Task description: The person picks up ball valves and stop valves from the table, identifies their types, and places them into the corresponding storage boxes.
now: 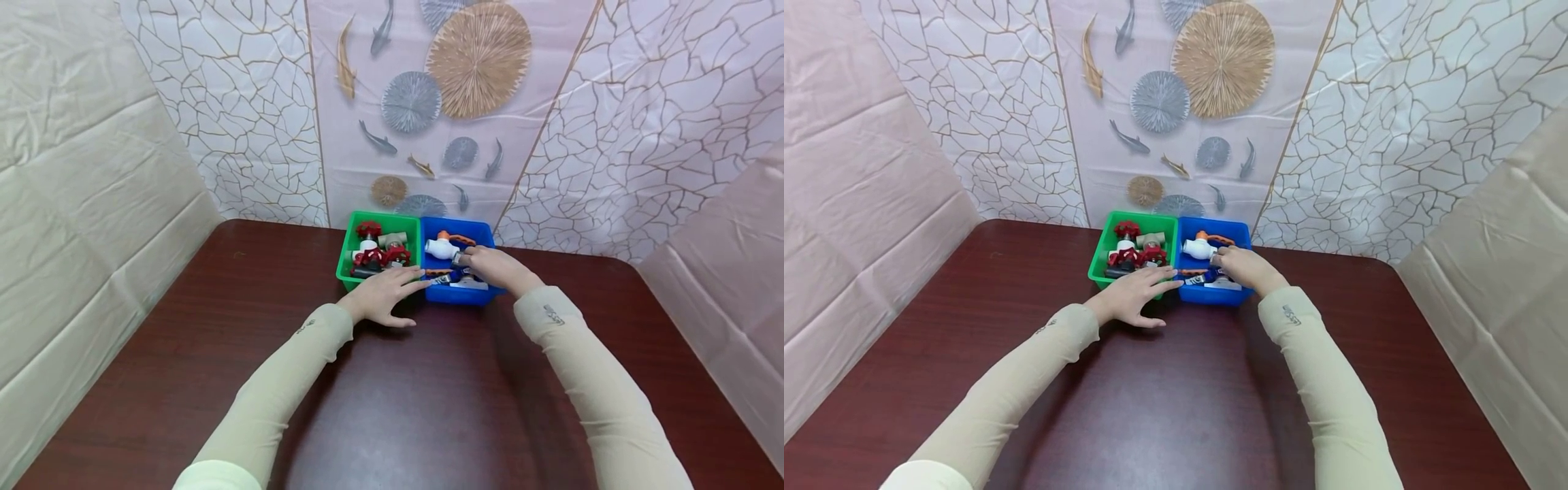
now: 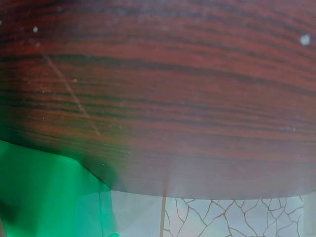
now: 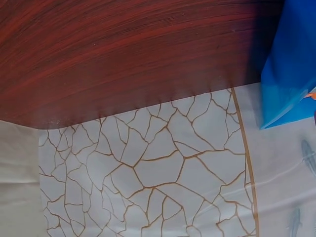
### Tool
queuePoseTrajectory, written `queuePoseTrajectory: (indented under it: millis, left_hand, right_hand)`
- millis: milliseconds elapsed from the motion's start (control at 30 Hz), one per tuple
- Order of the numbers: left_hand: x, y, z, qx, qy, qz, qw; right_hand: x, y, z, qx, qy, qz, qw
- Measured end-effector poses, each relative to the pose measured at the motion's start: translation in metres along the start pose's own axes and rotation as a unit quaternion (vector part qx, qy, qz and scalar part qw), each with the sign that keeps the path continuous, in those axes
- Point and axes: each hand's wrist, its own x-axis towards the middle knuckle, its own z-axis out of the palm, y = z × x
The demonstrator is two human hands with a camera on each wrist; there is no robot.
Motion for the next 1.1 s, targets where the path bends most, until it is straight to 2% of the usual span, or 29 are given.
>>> queuePoseTrajectory:
  millis: [267,533,767,967,1100]
  left_hand:
    - [-0.003,0.0,0.0,0.0,0.002,-0.004,1.0]
    - [-0.005,-0.002,0.001,-0.001,0.001,-0.005,1.0]
    - [-0.005,-0.001,0.002,-0.004,0.0,-0.004,1.0]
    - [-0.001,-0.001,0.0,-0.014,-0.001,-0.005,0.9999]
    - [0.001,0.001,0.0,-0.027,0.002,-0.014,0.9995]
  right_hand:
    - [-0.004,0.004,-0.001,-0.003,0.013,0.019,0.9997]
    - [-0.01,0.006,-0.005,0.025,-0.003,0.048,0.9986]
    - [-0.015,0.01,-0.006,0.051,0.0,0.074,0.996]
    - [-0.022,0.013,-0.007,0.077,0.025,0.092,0.9925]
    - [-0.028,0.013,-0.009,0.086,0.042,0.089,0.9915]
